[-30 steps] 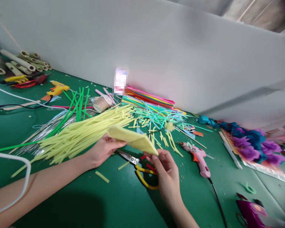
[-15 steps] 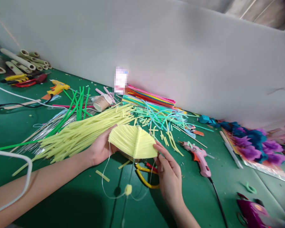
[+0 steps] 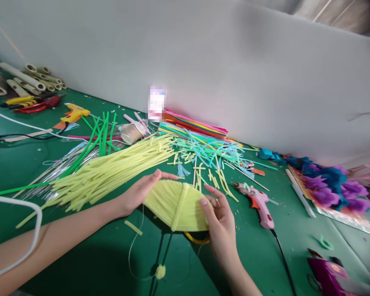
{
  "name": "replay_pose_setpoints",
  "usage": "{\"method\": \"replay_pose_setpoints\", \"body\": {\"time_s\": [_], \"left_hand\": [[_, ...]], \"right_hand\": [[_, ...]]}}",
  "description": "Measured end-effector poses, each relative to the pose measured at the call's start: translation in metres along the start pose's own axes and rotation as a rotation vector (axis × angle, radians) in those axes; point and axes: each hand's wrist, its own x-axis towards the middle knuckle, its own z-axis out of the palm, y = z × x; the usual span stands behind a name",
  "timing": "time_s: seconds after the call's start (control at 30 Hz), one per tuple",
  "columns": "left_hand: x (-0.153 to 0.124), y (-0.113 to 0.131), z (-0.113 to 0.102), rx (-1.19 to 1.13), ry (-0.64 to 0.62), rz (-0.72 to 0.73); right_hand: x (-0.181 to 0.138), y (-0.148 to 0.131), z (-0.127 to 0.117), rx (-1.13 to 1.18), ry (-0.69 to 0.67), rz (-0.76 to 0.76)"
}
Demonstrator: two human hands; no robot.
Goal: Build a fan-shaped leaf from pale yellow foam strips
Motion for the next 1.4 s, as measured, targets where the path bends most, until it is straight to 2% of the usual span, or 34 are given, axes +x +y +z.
{"method": "replay_pose_setpoints", "body": {"time_s": [0.1,0.23,0.37,0.53,0.9,0.97,1.07,1.17,1.4], "left_hand": [[-0.004,0.004,0.003,0.199,-0.059,-0.016],[-0.007,0.006,0.003,0.402,-0.053,0.028],[-0.005,0.003,-0.001,0.472,-0.066,0.020],[-0.003,0.001,-0.002,0.448,-0.077,0.050],[-0.001,0.003,-0.004,0.225,-0.129,-0.058],[0.000,0.003,-0.008,0.193,-0.172,-0.115],[0.001,0.001,-0.013,0.134,-0.239,-0.285],[0.000,-0.001,-0.017,0.093,-0.208,-0.399],[0.000,-0.006,-0.021,0.048,-0.235,-0.392]], "right_hand": [[0.001,-0.003,-0.001,-0.066,-0.037,0.040],[0.003,-0.003,-0.001,-0.123,-0.048,0.052],[0.002,-0.001,-0.001,-0.152,-0.060,0.041],[0.002,-0.001,-0.001,-0.171,-0.071,0.037],[0.003,-0.001,-0.001,-0.177,-0.073,0.024],[0.003,-0.001,-0.001,-0.185,-0.068,0.022],[0.003,-0.001,-0.002,-0.191,-0.071,0.026],[0.002,-0.001,-0.002,-0.187,-0.082,0.029],[0.002,0.001,-0.002,-0.160,-0.089,0.034]]}}
